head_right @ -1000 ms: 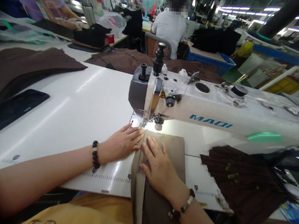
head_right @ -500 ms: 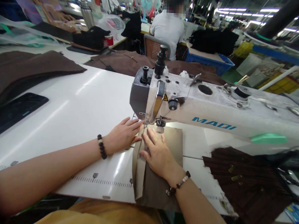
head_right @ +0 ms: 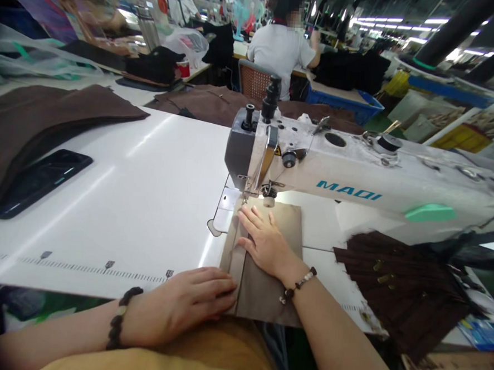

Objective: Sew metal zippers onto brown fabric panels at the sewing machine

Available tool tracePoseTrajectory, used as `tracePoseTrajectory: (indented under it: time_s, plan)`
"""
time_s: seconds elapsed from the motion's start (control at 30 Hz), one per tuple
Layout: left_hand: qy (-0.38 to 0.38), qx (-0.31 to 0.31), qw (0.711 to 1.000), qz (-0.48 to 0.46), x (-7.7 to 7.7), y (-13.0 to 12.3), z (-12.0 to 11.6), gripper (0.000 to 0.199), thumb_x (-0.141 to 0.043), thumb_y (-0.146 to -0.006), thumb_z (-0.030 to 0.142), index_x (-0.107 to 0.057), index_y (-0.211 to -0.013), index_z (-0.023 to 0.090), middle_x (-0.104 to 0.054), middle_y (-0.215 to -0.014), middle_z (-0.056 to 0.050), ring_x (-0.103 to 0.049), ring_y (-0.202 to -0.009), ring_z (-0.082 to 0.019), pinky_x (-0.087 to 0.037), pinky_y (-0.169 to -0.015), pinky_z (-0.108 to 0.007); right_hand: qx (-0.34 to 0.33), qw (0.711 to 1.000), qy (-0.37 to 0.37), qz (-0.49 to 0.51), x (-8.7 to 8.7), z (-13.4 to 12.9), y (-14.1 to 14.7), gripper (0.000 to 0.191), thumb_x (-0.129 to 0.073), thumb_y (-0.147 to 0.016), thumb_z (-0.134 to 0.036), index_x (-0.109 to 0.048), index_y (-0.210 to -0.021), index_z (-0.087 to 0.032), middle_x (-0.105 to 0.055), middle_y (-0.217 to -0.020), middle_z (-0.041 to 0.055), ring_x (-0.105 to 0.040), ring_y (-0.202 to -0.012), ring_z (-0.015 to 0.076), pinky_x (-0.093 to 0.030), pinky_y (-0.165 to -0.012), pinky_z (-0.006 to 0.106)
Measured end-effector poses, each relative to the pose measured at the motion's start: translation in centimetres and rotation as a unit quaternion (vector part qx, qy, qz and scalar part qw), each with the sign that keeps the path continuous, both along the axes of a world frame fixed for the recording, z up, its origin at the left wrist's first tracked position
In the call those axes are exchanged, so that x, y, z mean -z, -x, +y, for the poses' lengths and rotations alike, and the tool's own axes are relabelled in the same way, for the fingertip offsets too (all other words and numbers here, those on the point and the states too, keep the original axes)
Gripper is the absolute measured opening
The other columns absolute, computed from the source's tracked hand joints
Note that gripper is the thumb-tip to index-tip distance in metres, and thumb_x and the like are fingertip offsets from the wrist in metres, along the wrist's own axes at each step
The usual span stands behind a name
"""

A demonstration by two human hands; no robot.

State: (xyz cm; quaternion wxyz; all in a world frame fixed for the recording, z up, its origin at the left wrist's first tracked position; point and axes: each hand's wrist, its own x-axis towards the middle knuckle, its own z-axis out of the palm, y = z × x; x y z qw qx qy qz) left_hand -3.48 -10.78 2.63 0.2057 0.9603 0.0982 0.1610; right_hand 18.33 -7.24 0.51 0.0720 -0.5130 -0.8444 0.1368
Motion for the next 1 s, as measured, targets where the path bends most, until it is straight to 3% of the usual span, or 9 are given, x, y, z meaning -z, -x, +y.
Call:
tracePoseTrajectory:
  time_s: [0.17, 0.3, 0.47, 0.57, 0.7, 0.8, 0.87, 0.93, 1.0]
  plan:
    - [0.000, 0.017, 1.000, -0.002, 1.2, 0.3, -1.1, 0.027, -0.036, -0.093, 0.017, -0.052, -0.112, 0.007, -0.057, -0.112, -0.012, -0.049, -0.109, -0.018, -0.039, -0.098, -0.026, 0.002, 1.000, -0.002, -0.025, -0.2, 0.0, 0.3, 0.049, -0.032, -0.091, -0.037, -0.024, -0.137, -0.022, -0.022, -0.143, 0.0025, -0.015, -0.133, 0.0220, -0.017, -0.105, 0.054]
    - [0.016, 0.027, 0.999, -0.022, 1.2, 0.6, -1.5, 0.027, -0.038, -0.093, 0.018, -0.053, -0.111, 0.006, -0.059, -0.109, -0.011, -0.047, -0.113, -0.017, -0.034, -0.104, -0.025, -0.015, 0.999, -0.003, -0.037, -0.8, -0.8, 0.5, 0.046, -0.033, -0.091, -0.033, -0.027, -0.136, -0.023, -0.024, -0.143, 0.0017, -0.018, -0.132, 0.0198, -0.019, -0.105, 0.053]
    - [0.057, -0.050, 0.997, 0.010, 0.7, 1.1, -0.6, 0.025, -0.037, -0.093, 0.020, -0.056, -0.108, 0.015, -0.057, -0.111, -0.006, -0.055, -0.101, -0.013, -0.046, -0.091, -0.022, -0.079, 0.996, 0.023, -0.036, -1.5, -6.2, 0.9, 0.047, -0.037, -0.089, -0.026, -0.029, -0.135, -0.021, -0.029, -0.141, 0.0042, -0.023, -0.131, 0.0175, -0.019, -0.106, 0.050]
    - [0.009, -0.085, 0.996, 0.013, 1.2, 1.0, 0.5, 0.030, -0.036, -0.091, 0.013, -0.050, -0.117, 0.015, -0.052, -0.120, -0.009, -0.048, -0.112, -0.016, -0.043, -0.096, -0.029, -0.111, 0.993, 0.043, -0.014, -1.5, -10.3, 1.6, 0.047, -0.035, -0.090, -0.029, -0.026, -0.136, -0.021, -0.028, -0.141, 0.0021, -0.019, -0.132, 0.0149, -0.014, -0.109, 0.047]
    - [-0.086, -0.056, 0.994, 0.043, 2.5, 0.5, 1.3, 0.034, -0.035, -0.088, 0.010, -0.051, -0.118, 0.015, -0.048, -0.126, -0.010, -0.045, -0.116, -0.019, -0.038, -0.101, -0.038, -0.118, 0.989, 0.078, 0.049, -1.9, -13.3, 2.3, 0.039, -0.033, -0.092, -0.029, -0.042, -0.128, -0.018, -0.039, -0.135, 0.0027, -0.023, -0.131, 0.0125, -0.007, -0.110, 0.041]
    - [-0.135, -0.051, 0.988, 0.052, 3.5, 0.2, 1.5, 0.034, -0.034, -0.089, 0.013, -0.053, -0.117, 0.020, -0.048, -0.127, -0.008, -0.046, -0.117, -0.019, -0.036, -0.102, -0.037, -0.039, 0.975, 0.082, 0.203, -2.7, -13.8, 1.2, 0.033, -0.033, -0.092, -0.031, -0.053, -0.116, -0.019, -0.055, -0.120, 0.0007, -0.043, -0.118, 0.0073, -0.026, -0.106, 0.028]
    - [-0.146, -0.053, 0.986, 0.052, 4.1, 0.2, 1.5, 0.033, -0.036, -0.090, 0.019, -0.051, -0.119, 0.023, -0.047, -0.128, -0.006, -0.046, -0.117, -0.020, -0.036, -0.102, -0.038, 0.088, 0.953, -0.002, 0.291, -3.1, -13.9, -0.8, 0.028, -0.035, -0.091, -0.030, -0.058, -0.105, -0.020, -0.063, -0.107, 0.0007, -0.055, -0.103, 0.0066, -0.042, -0.092, 0.020]
    - [-0.144, -0.058, 0.987, 0.049, 4.5, 0.1, 1.5, 0.034, -0.036, -0.091, 0.024, -0.048, -0.123, 0.025, -0.044, -0.131, -0.005, -0.046, -0.117, -0.021, -0.036, -0.101, -0.040, 0.220, 0.935, -0.114, 0.254, -3.0, -14.1, -3.6, 0.025, -0.038, -0.090, -0.025, -0.060, -0.097, -0.019, -0.065, -0.097, 0.0031, -0.058, -0.094, 0.0099, -0.047, -0.082, 0.020]
    - [-0.147, -0.061, 0.986, 0.040, 4.7, 0.0, 1.5, 0.035, -0.035, -0.091, 0.026, -0.047, -0.124, 0.025, -0.042, -0.133, -0.004, -0.047, -0.115, -0.021, -0.037, -0.100, -0.040, 0.299, 0.932, -0.182, 0.095, -2.7, -14.1, -6.7, 0.026, -0.037, -0.088, -0.019, -0.061, -0.096, -0.016, -0.064, -0.096, 0.0062, -0.058, -0.091, 0.0141, -0.046, -0.083, 0.026]
